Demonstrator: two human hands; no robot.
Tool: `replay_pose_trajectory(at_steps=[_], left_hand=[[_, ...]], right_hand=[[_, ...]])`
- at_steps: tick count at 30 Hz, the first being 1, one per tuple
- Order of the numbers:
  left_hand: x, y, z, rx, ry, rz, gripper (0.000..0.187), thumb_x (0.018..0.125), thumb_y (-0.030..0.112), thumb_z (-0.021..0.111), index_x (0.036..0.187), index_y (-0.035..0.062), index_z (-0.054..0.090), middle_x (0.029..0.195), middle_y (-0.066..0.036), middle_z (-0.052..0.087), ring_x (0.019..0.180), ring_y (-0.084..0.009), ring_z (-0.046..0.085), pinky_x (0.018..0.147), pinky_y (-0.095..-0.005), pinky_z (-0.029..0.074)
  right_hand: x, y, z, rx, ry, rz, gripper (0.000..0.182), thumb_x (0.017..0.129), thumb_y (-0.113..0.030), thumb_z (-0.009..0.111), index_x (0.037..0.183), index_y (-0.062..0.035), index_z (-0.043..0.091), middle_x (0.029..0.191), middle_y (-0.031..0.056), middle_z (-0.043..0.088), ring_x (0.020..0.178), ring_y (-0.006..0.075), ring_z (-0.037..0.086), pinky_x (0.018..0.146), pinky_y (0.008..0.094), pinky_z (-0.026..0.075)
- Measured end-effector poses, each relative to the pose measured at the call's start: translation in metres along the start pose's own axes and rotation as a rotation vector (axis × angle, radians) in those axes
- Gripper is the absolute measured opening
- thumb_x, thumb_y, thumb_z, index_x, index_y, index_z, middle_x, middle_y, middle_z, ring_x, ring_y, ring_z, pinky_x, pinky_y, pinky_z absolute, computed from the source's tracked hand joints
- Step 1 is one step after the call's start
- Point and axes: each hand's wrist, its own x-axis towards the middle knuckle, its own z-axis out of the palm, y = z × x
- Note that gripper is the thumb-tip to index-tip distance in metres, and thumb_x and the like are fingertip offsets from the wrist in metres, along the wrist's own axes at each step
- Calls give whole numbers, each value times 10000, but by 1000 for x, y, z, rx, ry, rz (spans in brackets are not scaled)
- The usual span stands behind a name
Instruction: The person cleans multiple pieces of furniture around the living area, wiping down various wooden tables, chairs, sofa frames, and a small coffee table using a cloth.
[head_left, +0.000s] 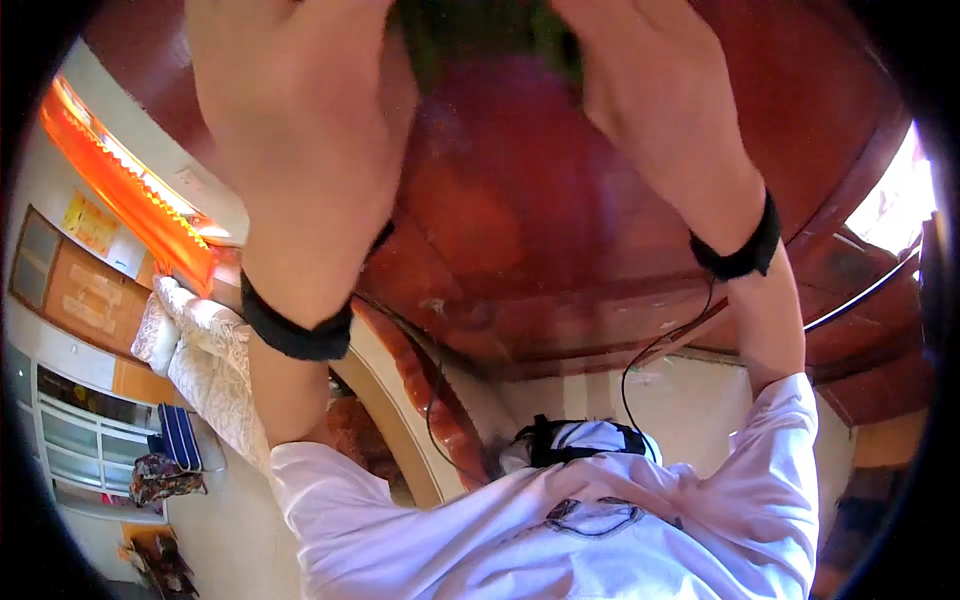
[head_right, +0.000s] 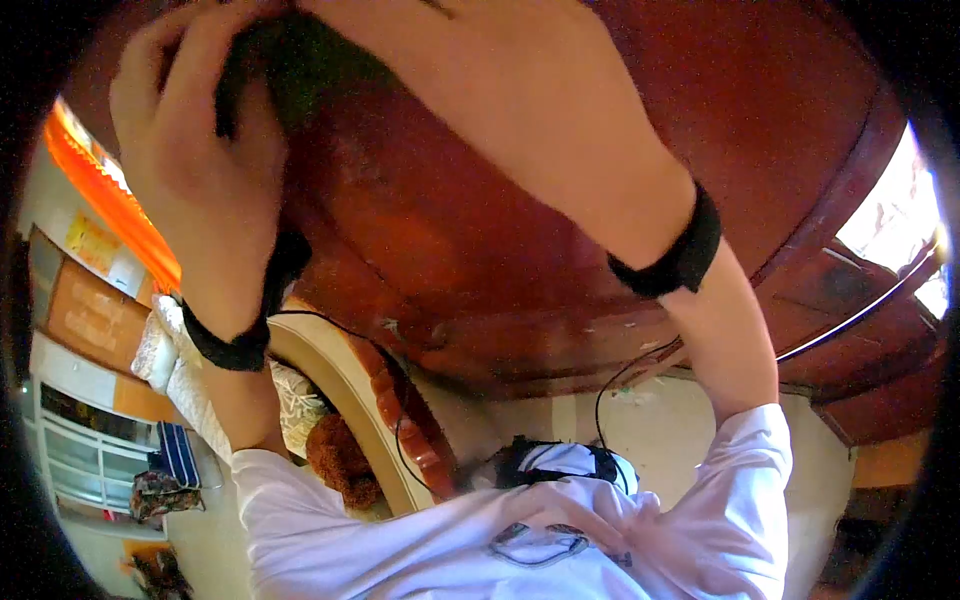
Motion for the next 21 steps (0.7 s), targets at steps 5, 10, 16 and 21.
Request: replay_pose_trajectory(at_steps=[5, 10, 16, 21], left_hand=[[-48, 14, 0, -165, -211, -149, 502, 675, -68, 598, 1141, 114, 639, 1127, -132, 554, 1037, -391, 501, 911, -463, 423], [-92, 49, -1, -169, -335, -263, 312, 738, 24, 623, 1024, 146, 645, 1038, -52, 547, 923, -300, 504, 791, -419, 410], [-153, 98, -16, -216, -611, -336, 248, 786, 102, 607, 1031, 127, 638, 999, -60, 528, 922, -280, 510, 764, -410, 410], [-220, 139, -13, -283, -737, -370, 228, 794, 102, 596, 1020, 86, 630, 996, -79, 530, 931, -293, 529, 783, -420, 439]], right_hand=[[-40, -28, 0, 163, -226, 151, 403, 848, -29, 593, 1232, -132, 652, 1340, 68, 625, 1225, 335, 597, 868, 408, 526], [-89, -56, 2, 206, -302, 169, 341, 855, -79, 597, 1189, -98, 662, 1382, 34, 605, 1296, 290, 553, 821, 373, 510], [-161, -85, -3, 285, -445, 142, 312, 811, -138, 633, 1118, -119, 683, 1359, 12, 620, 1276, 213, 574, 814, 328, 503], [-225, -105, -4, 374, -628, 55, 302, 819, -128, 634, 1113, -111, 703, 1369, 2, 613, 1293, 166, 556, 859, 324, 518]])
